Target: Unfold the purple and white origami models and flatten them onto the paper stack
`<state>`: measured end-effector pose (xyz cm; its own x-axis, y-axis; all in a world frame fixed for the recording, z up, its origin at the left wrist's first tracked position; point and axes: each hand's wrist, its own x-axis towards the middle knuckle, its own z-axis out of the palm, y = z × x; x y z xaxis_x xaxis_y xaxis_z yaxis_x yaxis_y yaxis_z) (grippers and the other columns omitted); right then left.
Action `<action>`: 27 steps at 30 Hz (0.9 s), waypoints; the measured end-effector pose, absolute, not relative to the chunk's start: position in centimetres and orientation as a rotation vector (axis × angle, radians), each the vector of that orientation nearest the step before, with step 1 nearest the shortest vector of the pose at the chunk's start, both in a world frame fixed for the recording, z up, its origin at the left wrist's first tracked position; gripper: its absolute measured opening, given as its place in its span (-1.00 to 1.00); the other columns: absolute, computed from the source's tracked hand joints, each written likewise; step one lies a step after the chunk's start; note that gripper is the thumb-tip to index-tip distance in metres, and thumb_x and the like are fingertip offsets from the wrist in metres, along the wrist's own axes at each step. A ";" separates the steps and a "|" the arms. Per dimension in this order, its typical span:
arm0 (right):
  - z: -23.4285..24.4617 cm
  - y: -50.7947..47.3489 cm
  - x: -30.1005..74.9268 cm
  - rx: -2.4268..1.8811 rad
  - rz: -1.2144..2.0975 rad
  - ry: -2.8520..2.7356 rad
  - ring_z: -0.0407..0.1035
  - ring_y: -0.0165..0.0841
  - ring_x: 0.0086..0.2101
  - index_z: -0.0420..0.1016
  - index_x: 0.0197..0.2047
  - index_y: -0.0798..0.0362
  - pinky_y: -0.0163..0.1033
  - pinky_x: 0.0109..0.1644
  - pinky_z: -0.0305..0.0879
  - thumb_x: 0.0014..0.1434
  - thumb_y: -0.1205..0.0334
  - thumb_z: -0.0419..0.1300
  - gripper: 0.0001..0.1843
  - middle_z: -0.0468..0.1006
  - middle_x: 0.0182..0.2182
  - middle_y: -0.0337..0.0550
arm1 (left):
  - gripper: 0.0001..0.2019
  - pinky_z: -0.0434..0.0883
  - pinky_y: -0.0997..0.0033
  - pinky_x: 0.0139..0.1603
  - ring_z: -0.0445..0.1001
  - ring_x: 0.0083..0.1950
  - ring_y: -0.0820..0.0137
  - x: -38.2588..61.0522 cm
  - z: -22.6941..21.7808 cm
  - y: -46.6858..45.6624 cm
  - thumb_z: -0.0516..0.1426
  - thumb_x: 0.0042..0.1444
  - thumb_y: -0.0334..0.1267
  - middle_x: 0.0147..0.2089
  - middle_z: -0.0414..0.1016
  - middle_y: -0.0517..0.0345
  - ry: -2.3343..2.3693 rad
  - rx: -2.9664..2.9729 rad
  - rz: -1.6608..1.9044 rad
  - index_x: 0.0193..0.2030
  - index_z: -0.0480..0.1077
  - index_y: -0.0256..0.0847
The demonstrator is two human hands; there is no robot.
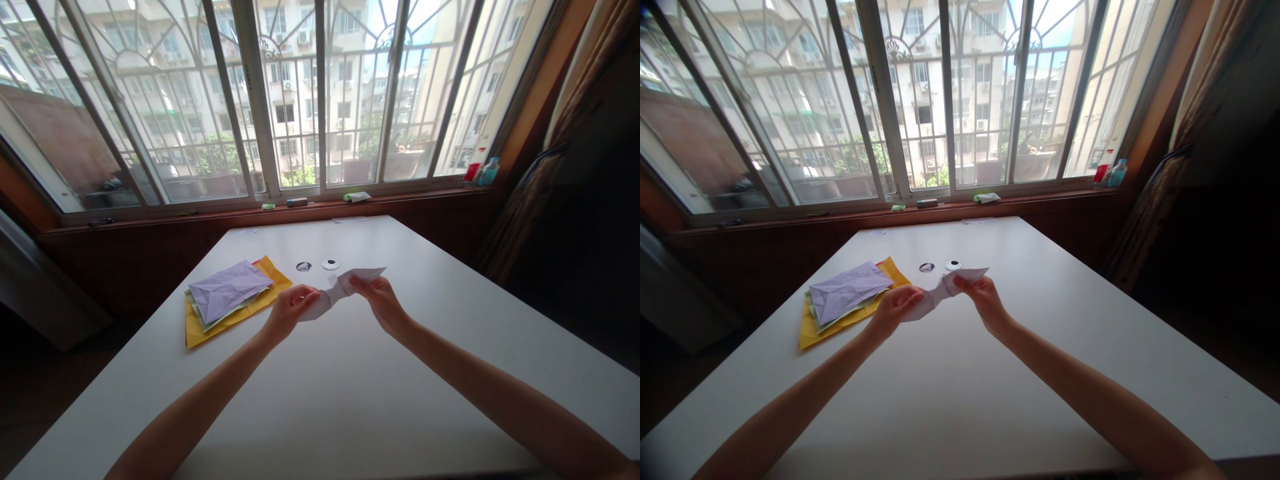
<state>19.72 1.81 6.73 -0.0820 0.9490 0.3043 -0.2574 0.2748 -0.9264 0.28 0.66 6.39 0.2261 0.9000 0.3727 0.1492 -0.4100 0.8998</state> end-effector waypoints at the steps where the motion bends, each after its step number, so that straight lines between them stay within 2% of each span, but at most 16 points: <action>1: 6.8 1.8 19.8 -0.750 1.221 -1.239 0.37 -0.28 -0.29 0.52 -0.37 0.06 -0.13 -0.11 0.25 -0.12 0.08 0.29 -0.74 0.53 -0.43 -0.19 | -0.73 0.25 0.53 -0.35 0.37 -0.32 0.44 0.3 6.5 0.6 0.15 -0.02 -0.08 -0.36 0.46 0.13 0.969 1.721 1.236 -0.40 0.43 -0.29; 5: 6.9 2.0 19.8 -0.727 1.302 -1.257 0.39 -0.28 -0.28 0.52 -0.36 0.05 -0.12 -0.10 0.27 -0.11 0.06 0.28 -0.74 0.54 -0.41 -0.18 | -0.70 0.21 0.54 -0.45 0.33 -0.45 0.49 0.2 7.0 0.4 0.17 -0.07 -0.04 -0.48 0.42 0.18 1.007 1.578 1.149 -0.40 0.44 -0.30; 7: 6.9 2.0 19.8 -0.739 1.228 -1.275 0.39 -0.29 -0.28 0.52 -0.37 0.04 -0.14 -0.12 0.28 -0.11 0.07 0.29 -0.75 0.54 -0.41 -0.19 | -0.68 0.21 0.53 -0.46 0.35 -0.44 0.47 0.2 7.5 0.1 0.20 -0.11 -0.04 -0.46 0.43 0.16 1.022 1.524 1.059 -0.35 0.45 -0.30; 10: 6.9 1.8 19.9 -0.781 0.995 -1.368 0.39 -0.33 -0.36 0.50 -0.45 0.05 -0.18 -0.22 0.31 -0.08 0.08 0.27 -0.80 0.52 -0.47 -0.22 | -0.59 0.27 0.48 -0.37 0.41 -0.33 0.37 0.2 8.3 -0.3 0.24 -0.17 -0.06 -0.31 0.49 0.07 0.961 1.489 0.930 -0.19 0.45 -0.28; 12: 7.1 1.3 20.0 -0.773 0.825 -1.493 0.39 -0.34 -0.37 0.49 -0.45 0.03 -0.19 -0.24 0.33 -0.04 0.12 0.25 -0.85 0.52 -0.46 -0.22 | -0.55 0.28 0.44 -0.28 0.42 -0.23 0.29 0.2 8.6 -0.5 0.20 -0.12 -0.02 -0.23 0.50 0.06 0.885 1.425 0.896 -0.13 0.44 -0.26; 14: 7.5 0.7 20.1 -0.694 0.655 -1.648 0.41 -0.32 -0.30 0.49 -0.40 0.02 -0.18 -0.18 0.34 0.01 0.20 0.22 -0.91 0.54 -0.38 -0.19 | -0.55 0.28 0.41 -0.20 0.40 -0.12 0.24 0.1 8.6 -0.3 0.12 -0.03 0.03 -0.18 0.49 0.04 0.795 1.349 0.886 -0.11 0.43 -0.27; 17: 7.9 0.1 20.2 -0.489 0.360 -1.894 0.40 -0.32 -0.21 0.49 -0.31 0.02 -0.16 -0.11 0.35 0.05 0.34 0.18 -0.89 0.56 -0.29 -0.13 | -0.60 0.26 0.41 -0.16 0.36 -0.07 0.27 -0.1 8.1 0.2 0.13 -0.01 -0.01 -0.13 0.46 -0.01 0.779 1.301 0.929 -0.12 0.43 -0.27; 21: 7.3 0.4 20.1 -0.370 0.048 -2.069 0.39 -0.34 -0.17 0.47 -0.21 0.01 -0.19 -0.12 0.37 0.06 0.39 0.16 -0.80 0.56 -0.26 -0.12 | -0.65 0.25 0.42 -0.16 0.38 -0.18 0.36 -0.3 7.1 0.9 0.22 -0.11 -0.09 -0.22 0.48 0.02 0.909 1.295 1.039 -0.21 0.44 -0.28; 27: 6.5 1.1 20.2 -0.492 0.031 -2.109 0.35 -0.34 -0.11 0.41 -0.11 -0.04 -0.12 -0.07 0.34 0.18 0.40 -0.04 -0.70 0.52 -0.17 -0.15 | -0.68 0.26 0.44 -0.22 0.39 -0.27 0.41 -0.7 6.8 1.7 0.22 -0.13 -0.06 -0.30 0.50 0.08 1.058 1.392 1.219 -0.30 0.46 -0.27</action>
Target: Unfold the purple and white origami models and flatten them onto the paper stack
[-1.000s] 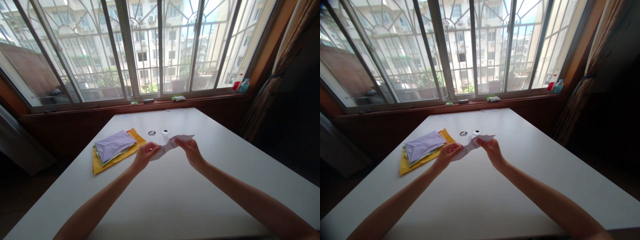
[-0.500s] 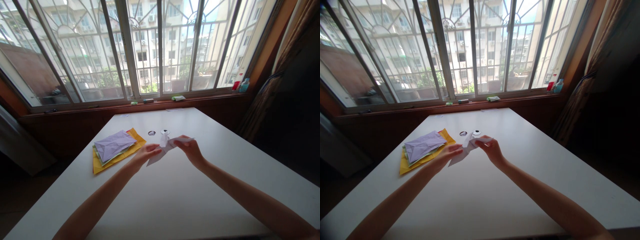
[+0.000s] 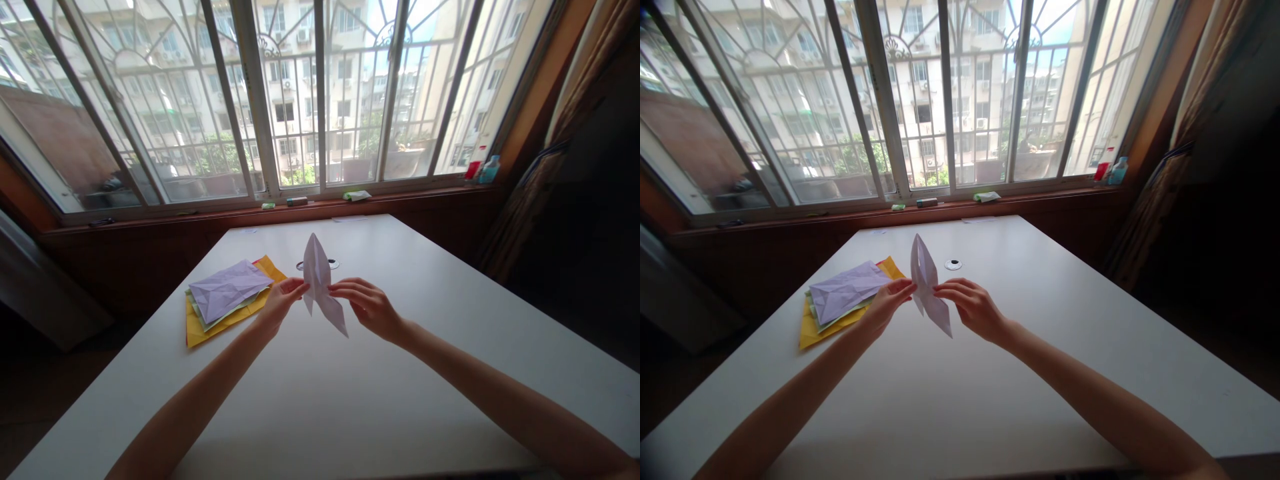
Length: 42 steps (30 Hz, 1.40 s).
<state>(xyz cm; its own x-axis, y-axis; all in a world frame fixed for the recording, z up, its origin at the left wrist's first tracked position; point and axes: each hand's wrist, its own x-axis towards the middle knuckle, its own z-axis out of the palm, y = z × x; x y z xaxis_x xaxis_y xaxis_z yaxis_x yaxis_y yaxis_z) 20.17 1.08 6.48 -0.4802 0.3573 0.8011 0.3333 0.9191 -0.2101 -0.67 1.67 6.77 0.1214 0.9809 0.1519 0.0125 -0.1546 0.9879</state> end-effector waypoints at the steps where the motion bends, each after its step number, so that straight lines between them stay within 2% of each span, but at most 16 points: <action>1: 6.6 1.0 20.2 -0.548 0.057 -2.068 0.35 -0.34 -0.12 0.40 -0.11 -0.05 -0.12 -0.07 0.33 0.19 0.38 -0.06 -0.70 0.52 -0.18 -0.15 | -0.68 0.26 0.44 -0.23 0.39 -0.28 0.41 -0.7 6.8 1.7 0.22 -0.13 -0.07 -0.31 0.50 0.08 1.069 1.402 1.230 -0.30 0.46 -0.28; 3: 6.9 0.8 20.1 -0.691 0.120 -1.967 0.38 -0.33 -0.20 0.40 -0.16 -0.03 -0.14 -0.14 0.34 0.18 0.31 -0.02 -0.78 0.51 -0.23 -0.12 | -0.68 0.27 0.45 -0.25 0.39 -0.30 0.42 -0.7 6.9 1.7 0.22 -0.12 -0.08 -0.33 0.51 0.08 1.079 1.426 1.222 -0.31 0.47 -0.29; 5: 7.3 0.5 20.0 -0.840 0.204 -1.896 0.38 -0.34 -0.34 0.36 -0.21 0.00 -0.19 -0.28 0.34 0.13 0.19 0.07 -0.84 0.50 -0.33 -0.13 | -0.69 0.28 0.45 -0.26 0.40 -0.32 0.41 -0.5 6.9 1.5 0.22 -0.13 -0.08 -0.36 0.51 0.09 1.073 1.471 1.192 -0.32 0.48 -0.29; 7: 7.4 0.3 19.8 -0.963 0.345 -1.876 0.32 -0.41 -0.50 0.32 -0.24 0.02 -0.27 -0.44 0.26 0.08 0.07 0.12 -0.77 0.46 -0.48 -0.21 | -0.70 0.30 0.45 -0.28 0.42 -0.33 0.40 -0.3 6.7 1.4 0.21 -0.12 -0.08 -0.37 0.52 0.09 1.063 1.547 1.171 -0.33 0.48 -0.29; 9: 7.3 0.2 19.6 -1.042 0.557 -1.891 0.23 -0.46 -0.61 0.32 -0.28 0.04 -0.33 -0.53 0.16 0.09 -0.01 0.08 -0.72 0.38 -0.63 -0.31 | -0.72 0.31 0.45 -0.29 0.42 -0.33 0.39 -0.1 6.3 1.4 0.21 -0.11 -0.08 -0.37 0.52 0.09 1.045 1.628 1.171 -0.35 0.48 -0.28; 12: 6.5 0.5 19.2 -1.058 0.878 -1.887 0.16 -0.51 -0.67 0.33 -0.44 0.07 -0.36 -0.58 0.09 0.10 -0.07 0.03 -0.64 0.30 -0.72 -0.35 | -0.73 0.33 0.47 -0.30 0.42 -0.30 0.39 0.1 5.7 1.5 0.18 -0.06 -0.10 -0.34 0.51 0.08 1.006 1.740 1.188 -0.34 0.48 -0.28; 15: 5.6 1.2 18.9 -1.013 1.076 -1.831 0.24 -0.49 -0.64 0.32 -0.55 0.11 -0.37 -0.57 0.11 0.03 -0.10 0.09 -0.59 0.36 -0.68 -0.27 | -0.74 0.33 0.47 -0.30 0.42 -0.28 0.38 0.0 5.6 1.5 0.16 -0.04 -0.10 -0.34 0.50 0.08 1.011 1.780 1.203 -0.34 0.47 -0.28; 19: 5.1 1.8 18.8 -0.964 1.222 -1.719 0.33 -0.44 -0.58 0.39 -0.51 0.14 -0.34 -0.53 0.19 -0.07 -0.06 0.19 -0.62 0.46 -0.61 -0.19 | -0.75 0.33 0.48 -0.30 0.41 -0.32 0.40 -0.1 5.8 1.5 0.18 -0.06 -0.10 -0.37 0.50 0.11 1.041 1.698 1.228 -0.37 0.47 -0.28; 26: 5.9 1.3 18.8 -0.873 1.392 -1.649 0.36 -0.43 -0.56 0.47 -0.47 0.15 -0.32 -0.48 0.22 -0.17 0.17 0.28 -0.79 0.51 -0.58 -0.19 | -0.73 0.32 0.48 -0.31 0.39 -0.35 0.43 -0.2 6.0 1.6 0.18 -0.08 -0.09 -0.38 0.49 0.13 1.082 1.597 1.251 -0.35 0.46 -0.29; 30: 6.3 0.9 18.9 -0.753 1.588 -1.732 0.40 -0.41 -0.53 0.49 -0.40 0.18 -0.33 -0.47 0.25 -0.17 0.20 0.29 -0.75 0.54 -0.53 -0.13 | -0.73 0.32 0.49 -0.37 0.39 -0.39 0.44 -0.1 6.3 1.4 0.17 -0.08 -0.09 -0.43 0.47 0.13 1.098 1.570 1.196 -0.35 0.45 -0.28; 34: 6.5 0.8 19.0 -0.774 1.676 -1.691 0.41 -0.41 -0.52 0.50 -0.35 0.20 -0.34 -0.46 0.30 -0.18 0.22 0.29 -0.72 0.54 -0.53 -0.13 | -0.71 0.35 0.48 -0.30 0.41 -0.28 0.40 -0.4 6.6 1.6 0.21 -0.13 -0.16 -0.28 0.47 0.09 1.113 1.590 1.313 -0.25 0.42 -0.25; 38: 6.4 1.1 19.1 -0.970 1.605 -1.604 0.38 -0.45 -0.57 0.52 -0.43 0.19 -0.36 -0.47 0.32 -0.22 0.29 0.30 -0.79 0.52 -0.60 -0.18 | -0.84 0.36 0.46 -0.23 0.42 -0.25 0.41 -1.0 7.7 1.3 0.10 0.02 -0.22 -0.25 0.45 0.09 1.051 1.726 1.468 -0.29 0.40 -0.23; 42: 6.3 1.3 19.0 -1.104 1.509 -1.531 0.37 -0.46 -0.61 0.52 -0.45 0.17 -0.38 -0.52 0.31 -0.22 0.33 0.28 -0.83 0.51 -0.63 -0.19 | -0.85 0.34 0.46 -0.21 0.39 -0.14 0.39 -0.9 9.0 -0.7 0.04 0.09 -0.31 -0.19 0.42 0.05 0.917 2.181 1.390 -0.29 0.43 -0.19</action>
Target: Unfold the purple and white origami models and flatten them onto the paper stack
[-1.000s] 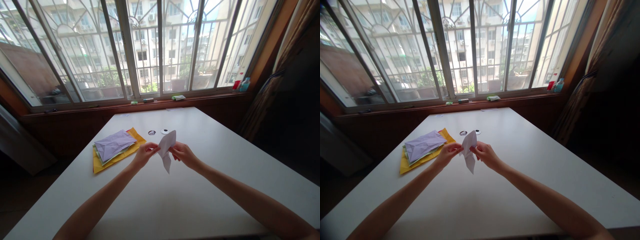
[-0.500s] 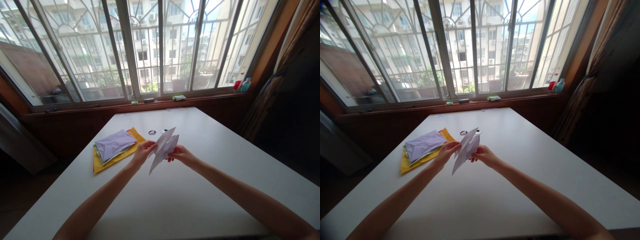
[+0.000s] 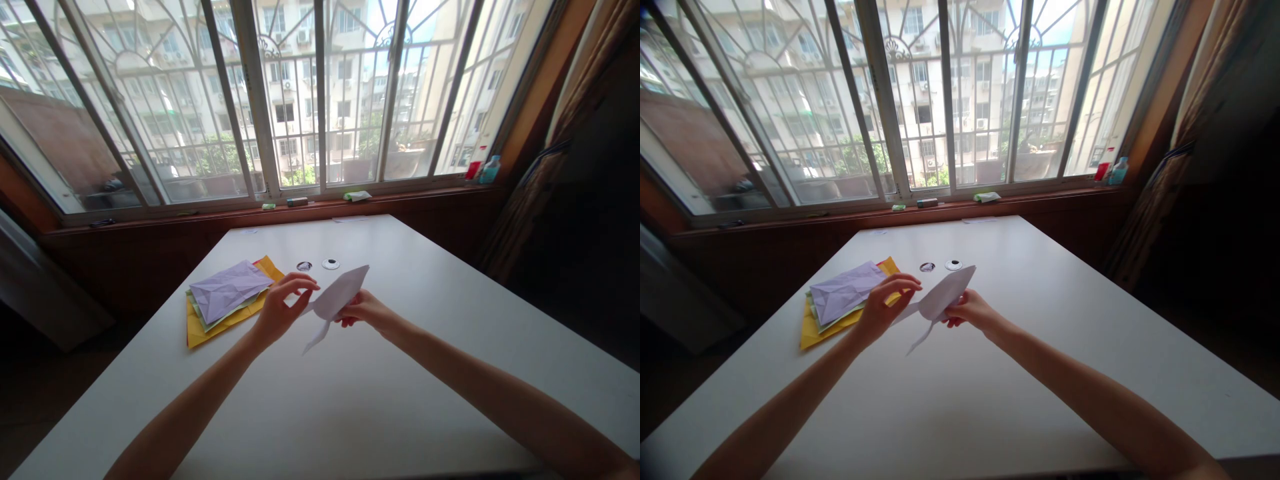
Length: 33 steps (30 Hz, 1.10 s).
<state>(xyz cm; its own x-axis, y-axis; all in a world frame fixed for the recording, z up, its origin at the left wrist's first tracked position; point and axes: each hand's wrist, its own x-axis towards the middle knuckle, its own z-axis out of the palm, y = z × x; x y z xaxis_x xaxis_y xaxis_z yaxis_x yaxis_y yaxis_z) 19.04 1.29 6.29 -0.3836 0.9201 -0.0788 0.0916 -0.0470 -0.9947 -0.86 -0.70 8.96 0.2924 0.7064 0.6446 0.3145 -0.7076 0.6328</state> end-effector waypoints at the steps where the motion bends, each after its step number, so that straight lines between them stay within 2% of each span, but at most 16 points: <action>1: 6.3 1.3 19.0 -1.119 1.491 -1.521 0.37 -0.46 -0.61 0.51 -0.45 0.16 -0.38 -0.53 0.30 -0.22 0.33 0.28 -0.84 0.51 -0.63 -0.19 | -0.84 0.34 0.45 -0.19 0.39 -0.15 0.40 -0.6 9.1 -1.3 0.04 0.08 -0.32 -0.19 0.41 0.06 0.877 2.276 1.351 -0.28 0.44 -0.17; 6: 6.3 1.2 18.9 -1.084 1.454 -1.523 0.38 -0.45 -0.59 0.51 -0.43 0.17 -0.37 -0.51 0.30 -0.20 0.28 0.28 -0.81 0.53 -0.58 -0.16 | -0.81 0.32 0.40 -0.15 0.38 -0.18 0.37 0.5 8.2 -2.4 0.05 0.08 -0.31 -0.20 0.43 0.07 0.898 2.556 1.181 -0.20 0.45 -0.10; 13: 6.5 0.7 18.9 -0.985 1.429 -1.575 0.39 -0.42 -0.57 0.43 -0.39 0.18 -0.34 -0.50 0.28 -0.16 0.25 0.27 -0.77 0.53 -0.56 -0.16 | -0.75 0.30 0.43 -0.15 0.42 -0.14 0.32 0.1 7.4 -1.2 0.05 0.09 -0.28 -0.10 0.46 0.12 1.241 2.446 1.225 -0.08 0.40 -0.07; 20: 7.0 -0.2 18.6 -0.855 1.446 -1.594 0.41 -0.42 -0.55 0.37 -0.29 0.17 -0.35 -0.50 0.28 -0.15 0.19 0.30 -0.65 0.52 -0.51 -0.18 | -0.79 0.29 0.46 -0.23 0.45 -0.25 0.35 -0.2 7.0 -0.5 0.08 0.08 -0.23 -0.21 0.52 0.14 1.294 2.413 1.262 -0.16 0.45 -0.04; 25: 6.8 -0.1 18.7 -0.789 1.450 -1.631 0.41 -0.42 -0.54 0.36 -0.27 0.17 -0.35 -0.50 0.27 -0.12 0.17 0.29 -0.64 0.51 -0.48 -0.16 | -0.80 0.29 0.46 -0.26 0.46 -0.27 0.34 -0.2 7.0 -0.4 0.08 0.07 -0.21 -0.26 0.53 0.12 1.309 2.469 1.280 -0.18 0.47 -0.07; 30: 6.6 0.1 18.8 -0.778 1.454 -1.621 0.40 -0.43 -0.55 0.36 -0.25 0.17 -0.34 -0.49 0.27 -0.13 0.17 0.30 -0.63 0.50 -0.49 -0.18 | -0.79 0.30 0.46 -0.26 0.46 -0.26 0.38 -0.1 7.1 -0.5 0.02 0.11 -0.28 -0.24 0.53 0.12 1.304 2.515 1.273 -0.19 0.45 -0.12; 33: 6.7 0.1 18.7 -0.792 1.454 -1.610 0.39 -0.43 -0.55 0.37 -0.27 0.16 -0.33 -0.49 0.26 -0.14 0.18 0.30 -0.64 0.49 -0.51 -0.19 | -0.81 0.32 0.48 -0.32 0.45 -0.37 0.44 -0.2 7.3 -0.3 0.01 0.09 -0.32 -0.32 0.53 0.15 1.349 2.364 1.297 -0.20 0.41 -0.16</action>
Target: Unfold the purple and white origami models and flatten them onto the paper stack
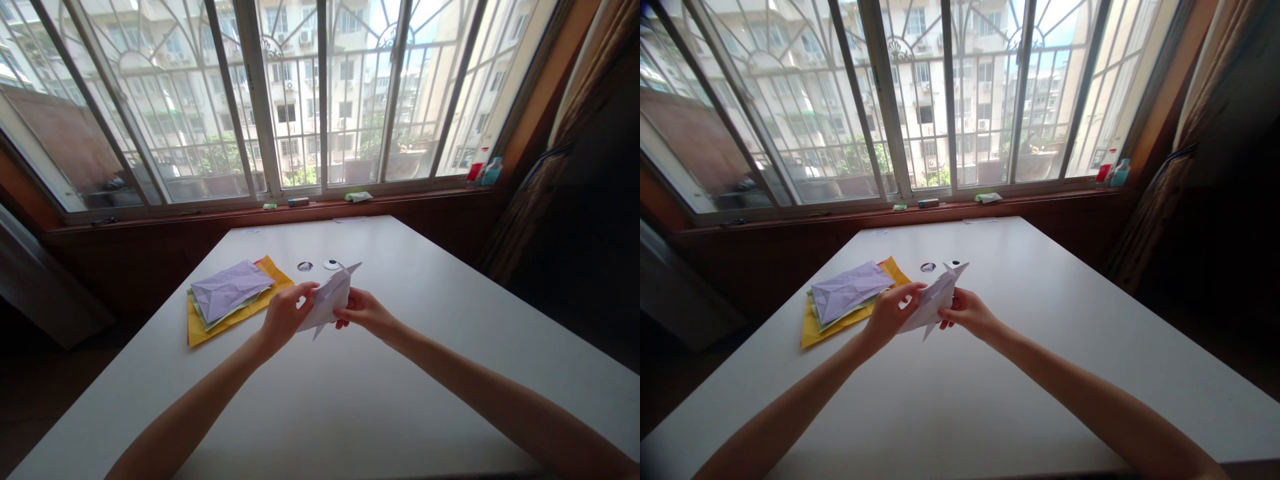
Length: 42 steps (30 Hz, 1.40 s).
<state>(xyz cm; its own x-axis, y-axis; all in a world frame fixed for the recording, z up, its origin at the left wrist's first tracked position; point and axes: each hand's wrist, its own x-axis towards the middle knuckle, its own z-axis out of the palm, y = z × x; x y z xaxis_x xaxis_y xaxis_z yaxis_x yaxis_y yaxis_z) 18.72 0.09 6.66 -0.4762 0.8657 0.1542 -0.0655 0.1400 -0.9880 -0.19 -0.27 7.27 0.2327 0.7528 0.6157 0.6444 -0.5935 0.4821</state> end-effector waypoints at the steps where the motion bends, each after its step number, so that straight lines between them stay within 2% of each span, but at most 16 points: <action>1: 6.7 0.1 18.7 -0.808 1.447 -1.600 0.38 -0.43 -0.55 0.38 -0.27 0.15 -0.33 -0.49 0.25 -0.14 0.19 0.30 -0.65 0.49 -0.51 -0.20 | -0.82 0.32 0.49 -0.35 0.43 -0.41 0.46 -0.3 7.3 -0.1 0.02 0.09 -0.31 -0.35 0.52 0.16 1.348 2.280 1.298 -0.20 0.39 -0.17; 4: 6.9 0.2 18.7 -0.860 1.425 -1.566 0.36 -0.45 -0.52 0.40 -0.30 0.14 -0.34 -0.46 0.23 -0.15 0.22 0.31 -0.69 0.49 -0.50 -0.21 | -0.84 0.33 0.53 -0.41 0.41 -0.44 0.49 -0.7 7.4 0.7 0.06 0.06 -0.23 -0.43 0.47 0.20 1.211 1.954 1.294 -0.20 0.28 -0.20; 8: 7.1 0.5 18.9 -0.866 1.385 -1.470 0.34 -0.47 -0.51 0.36 -0.30 0.11 -0.34 -0.43 0.21 -0.12 0.20 0.30 -0.70 0.49 -0.52 -0.25 | -0.73 0.31 0.56 -0.48 0.36 -0.46 0.51 -1.1 7.4 1.6 0.17 -0.05 -0.14 -0.48 0.40 0.28 0.930 1.567 1.262 -0.29 0.17 -0.18; 13: 7.2 0.1 19.0 -0.808 1.352 -1.355 0.34 -0.46 -0.57 0.21 -0.37 0.03 -0.32 -0.45 0.20 -0.13 0.19 0.32 -0.65 0.46 -0.62 -0.35 | -0.76 0.31 0.58 -0.37 0.35 -0.38 0.54 -1.0 7.6 1.4 0.22 -0.09 -0.18 -0.43 0.40 0.24 0.833 1.339 1.125 -0.31 0.33 -0.24; 18: 7.3 -0.3 18.9 -0.692 1.407 -1.381 0.32 -0.48 -0.60 0.18 -0.47 0.04 -0.33 -0.47 0.20 -0.12 0.18 0.32 -0.66 0.42 -0.64 -0.38 | -0.76 0.28 0.59 -0.26 0.37 -0.33 0.55 -1.2 7.5 1.5 0.27 -0.17 -0.31 -0.37 0.44 0.21 0.732 1.094 1.060 -0.30 0.42 -0.23; 22: 7.2 0.0 18.8 -0.666 1.297 -1.396 0.31 -0.50 -0.59 0.16 -0.54 0.06 -0.33 -0.46 0.22 -0.11 0.17 0.31 -0.66 0.39 -0.64 -0.37 | -0.75 0.27 0.57 -0.24 0.35 -0.31 0.54 -1.3 7.5 1.6 0.23 -0.12 -0.30 -0.35 0.44 0.19 0.778 1.170 1.079 -0.22 0.44 -0.22; 26: 6.9 0.2 18.7 -0.691 1.203 -1.511 0.37 -0.45 -0.55 0.13 -0.54 0.04 -0.33 -0.49 0.20 -0.08 0.11 0.29 -0.64 0.40 -0.61 -0.34 | -0.76 0.23 0.57 -0.35 0.30 -0.36 0.52 -1.1 7.6 1.5 0.18 -0.08 -0.28 -0.40 0.42 0.19 0.892 1.412 1.137 -0.21 0.44 -0.23; 32: 6.7 0.5 19.1 -0.816 1.082 -1.549 0.37 -0.43 -0.51 0.20 -0.44 0.06 -0.30 -0.45 0.21 0.12 -0.04 0.04 -0.68 0.48 -0.51 -0.20 | -0.77 0.24 0.55 -0.38 0.32 -0.37 0.49 -0.8 7.5 1.3 0.15 -0.09 -0.31 -0.37 0.42 0.19 0.881 1.499 1.232 -0.21 0.42 -0.22; 35: 6.9 0.7 19.3 -0.864 1.033 -1.531 0.32 -0.45 -0.50 0.23 -0.42 0.06 -0.33 -0.47 0.19 0.07 -0.04 0.09 -0.69 0.44 -0.51 -0.23 | -0.72 0.27 0.50 -0.30 0.36 -0.31 0.45 -0.6 7.8 0.8 0.15 -0.07 -0.28 -0.30 0.45 0.15 0.861 1.386 1.189 -0.15 0.39 -0.21; 42: 6.8 0.4 19.2 -0.781 1.113 -1.723 0.34 -0.41 -0.44 0.35 -0.37 0.09 -0.30 -0.38 0.23 0.06 -0.02 0.11 -0.69 0.45 -0.49 -0.19 | -0.67 0.28 0.47 -0.22 0.39 -0.21 0.38 -0.2 7.7 0.3 0.15 -0.03 -0.19 -0.21 0.47 0.11 0.775 1.303 1.123 -0.09 0.36 -0.22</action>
